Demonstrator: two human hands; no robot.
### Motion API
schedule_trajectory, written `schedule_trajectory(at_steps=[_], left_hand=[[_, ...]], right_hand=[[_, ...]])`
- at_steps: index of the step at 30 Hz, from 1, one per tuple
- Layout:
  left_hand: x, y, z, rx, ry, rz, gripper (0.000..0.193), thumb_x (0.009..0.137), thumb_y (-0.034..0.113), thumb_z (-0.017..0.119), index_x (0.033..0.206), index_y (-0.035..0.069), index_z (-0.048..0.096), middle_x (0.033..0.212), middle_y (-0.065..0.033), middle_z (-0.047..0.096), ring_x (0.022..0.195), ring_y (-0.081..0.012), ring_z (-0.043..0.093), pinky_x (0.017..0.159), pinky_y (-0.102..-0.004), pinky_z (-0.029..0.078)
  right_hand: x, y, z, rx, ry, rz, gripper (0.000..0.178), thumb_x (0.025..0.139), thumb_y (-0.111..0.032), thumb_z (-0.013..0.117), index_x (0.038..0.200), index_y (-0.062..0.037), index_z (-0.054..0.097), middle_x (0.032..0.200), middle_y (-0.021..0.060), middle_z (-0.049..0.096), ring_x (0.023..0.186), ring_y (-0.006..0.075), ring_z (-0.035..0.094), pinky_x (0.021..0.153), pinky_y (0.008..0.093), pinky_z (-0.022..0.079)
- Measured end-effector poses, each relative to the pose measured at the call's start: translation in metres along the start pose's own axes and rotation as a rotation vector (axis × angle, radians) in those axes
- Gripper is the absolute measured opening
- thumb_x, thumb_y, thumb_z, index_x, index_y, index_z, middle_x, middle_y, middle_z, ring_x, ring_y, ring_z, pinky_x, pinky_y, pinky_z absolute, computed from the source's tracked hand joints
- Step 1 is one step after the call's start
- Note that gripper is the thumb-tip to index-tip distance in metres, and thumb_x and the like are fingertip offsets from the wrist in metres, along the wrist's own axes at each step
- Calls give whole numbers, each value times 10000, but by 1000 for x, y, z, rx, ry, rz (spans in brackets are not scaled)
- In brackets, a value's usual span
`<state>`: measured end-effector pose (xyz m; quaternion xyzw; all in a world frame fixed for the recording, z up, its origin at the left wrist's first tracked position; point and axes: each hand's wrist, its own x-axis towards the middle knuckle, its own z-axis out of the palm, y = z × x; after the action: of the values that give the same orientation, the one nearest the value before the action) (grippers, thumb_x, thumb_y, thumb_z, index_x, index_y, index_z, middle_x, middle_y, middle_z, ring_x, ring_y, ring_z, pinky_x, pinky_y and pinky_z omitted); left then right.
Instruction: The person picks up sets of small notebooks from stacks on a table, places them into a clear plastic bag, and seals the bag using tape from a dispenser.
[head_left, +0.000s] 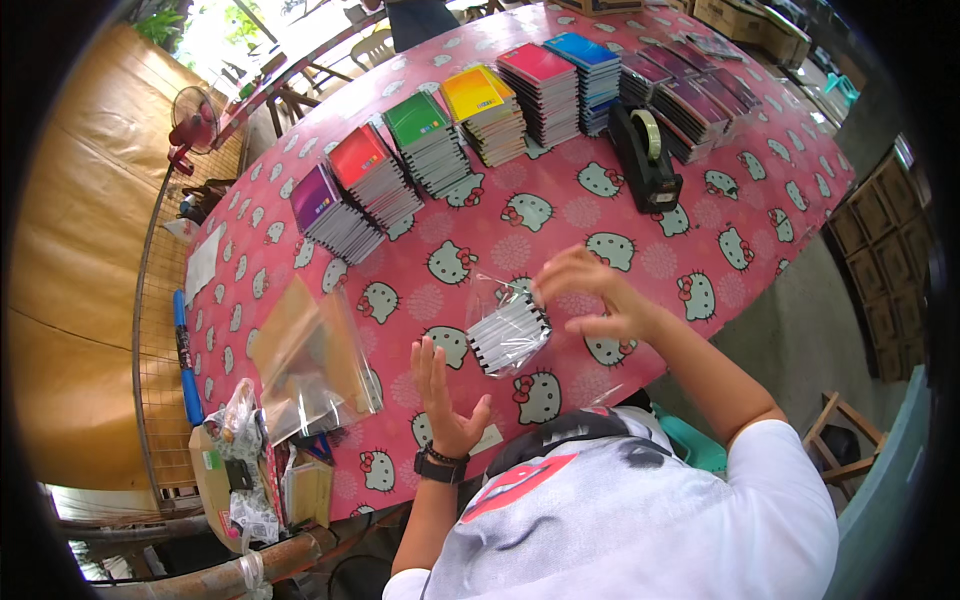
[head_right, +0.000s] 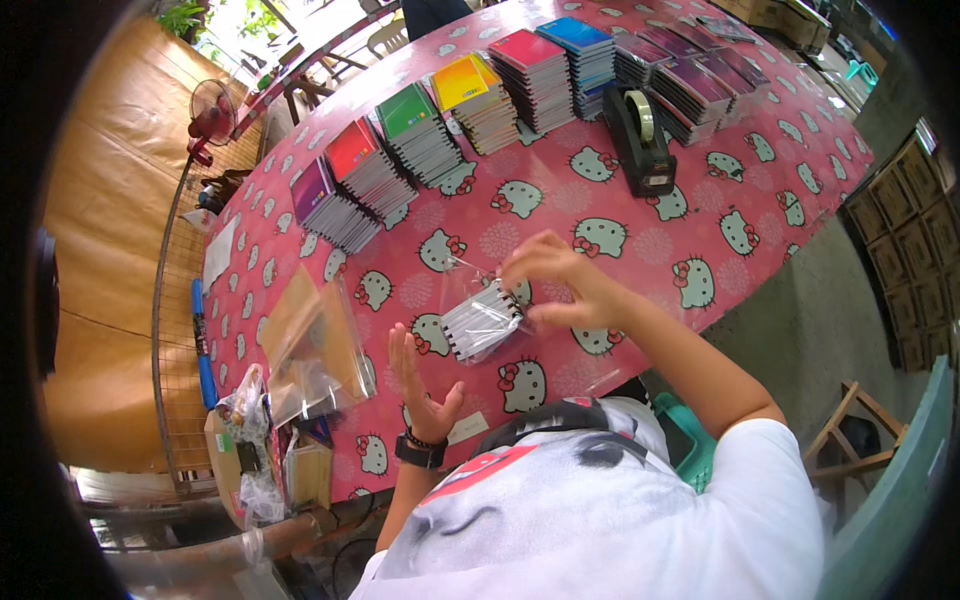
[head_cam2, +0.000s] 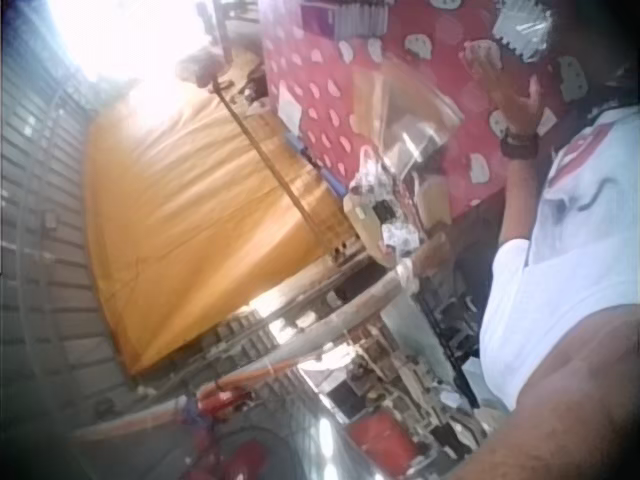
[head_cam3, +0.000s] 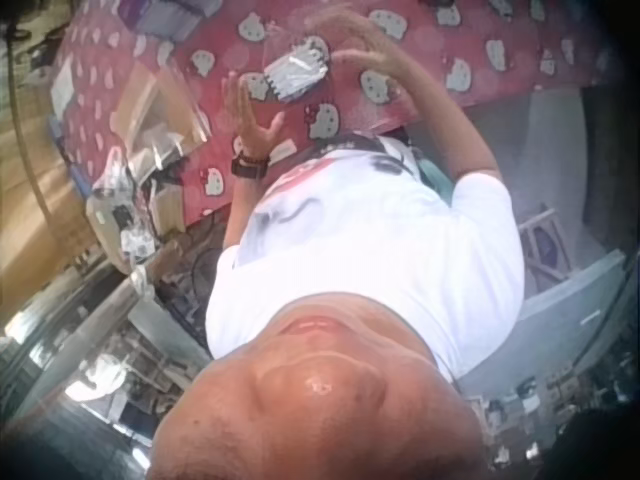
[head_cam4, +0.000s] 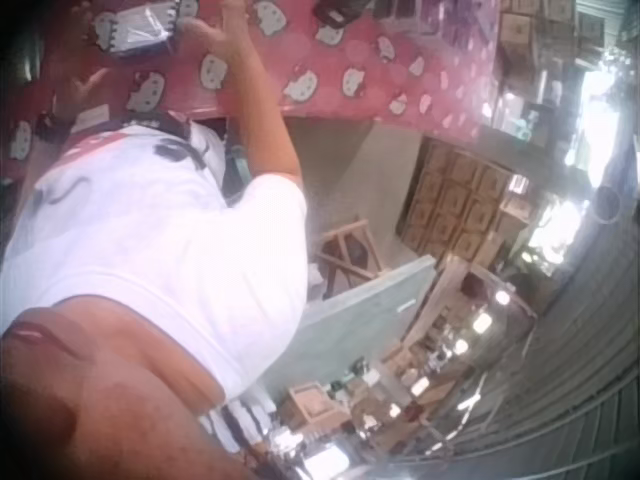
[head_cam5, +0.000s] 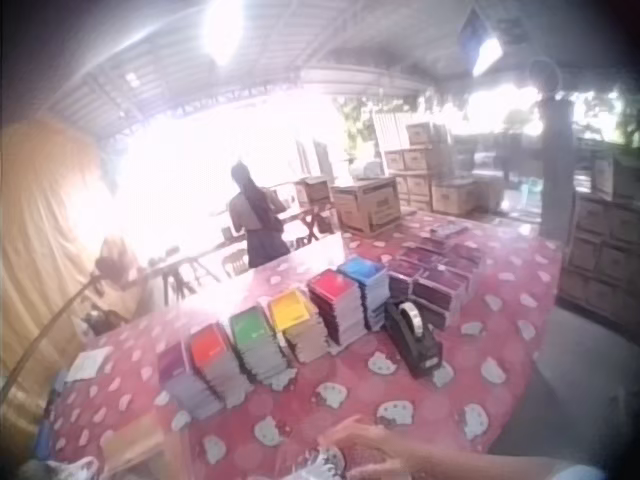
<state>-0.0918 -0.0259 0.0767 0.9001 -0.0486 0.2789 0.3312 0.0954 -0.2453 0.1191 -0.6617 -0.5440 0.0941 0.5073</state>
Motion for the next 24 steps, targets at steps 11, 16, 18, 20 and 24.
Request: schedule_trajectory(at_steps=[11, 16, 18, 20, 24], left_hand=[[-7, -11, 7, -8, -175, 54, 774, 654, 192, 676, 1344, 47, 357, 1419, -160, 319, 1350, -423, 147, 1075, -530, 164], [19, 2, -6, 101, -356, 38, 766, 588, 172, 690, 1307, 111, 434, 1425, -114, 328, 1362, -404, 125, 1075, -529, 151], [30, 9, -5, 116, -408, 52, 757, 566, 154, 685, 1290, 138, 466, 1425, -96, 334, 1366, -393, 124, 1076, -525, 151], [35, 13, -1, 81, -439, 68, 750, 550, 133, 677, 1276, 162, 492, 1424, -83, 340, 1368, -383, 128, 1077, -519, 153], [34, 10, 4, 49, -428, 42, 766, 534, 87, 659, 1277, 167, 492, 1416, -85, 350, 1355, -385, 172, 1068, -500, 206]], right_hand=[[-1, -2, 23, -182, -312, 13, 590, 548, -138, 657, 1123, -270, 640, 1430, -8, 357, 1331, 385, 188, 1047, 536, 176], [8, 3, 27, -156, -329, 0, 521, 552, -140, 667, 1061, -253, 674, 1408, 70, 371, 1329, 392, 193, 1041, 542, 171], [15, 7, 33, -85, -327, 4, 487, 553, -141, 667, 1034, -216, 685, 1360, 123, 425, 1310, 366, 266, 1053, 496, 188], [22, 26, 31, 257, -382, 42, 431, 608, -170, 677, 1038, -155, 662, 1333, 137, 452, 1240, 325, 364, 1037, 441, 234], [20, 46, 32, 1133, -123, 524, 357, 803, -254, 611, 1090, -45, 571, 1227, 118, 545, 1142, 225, 474, 987, 338, 320]])
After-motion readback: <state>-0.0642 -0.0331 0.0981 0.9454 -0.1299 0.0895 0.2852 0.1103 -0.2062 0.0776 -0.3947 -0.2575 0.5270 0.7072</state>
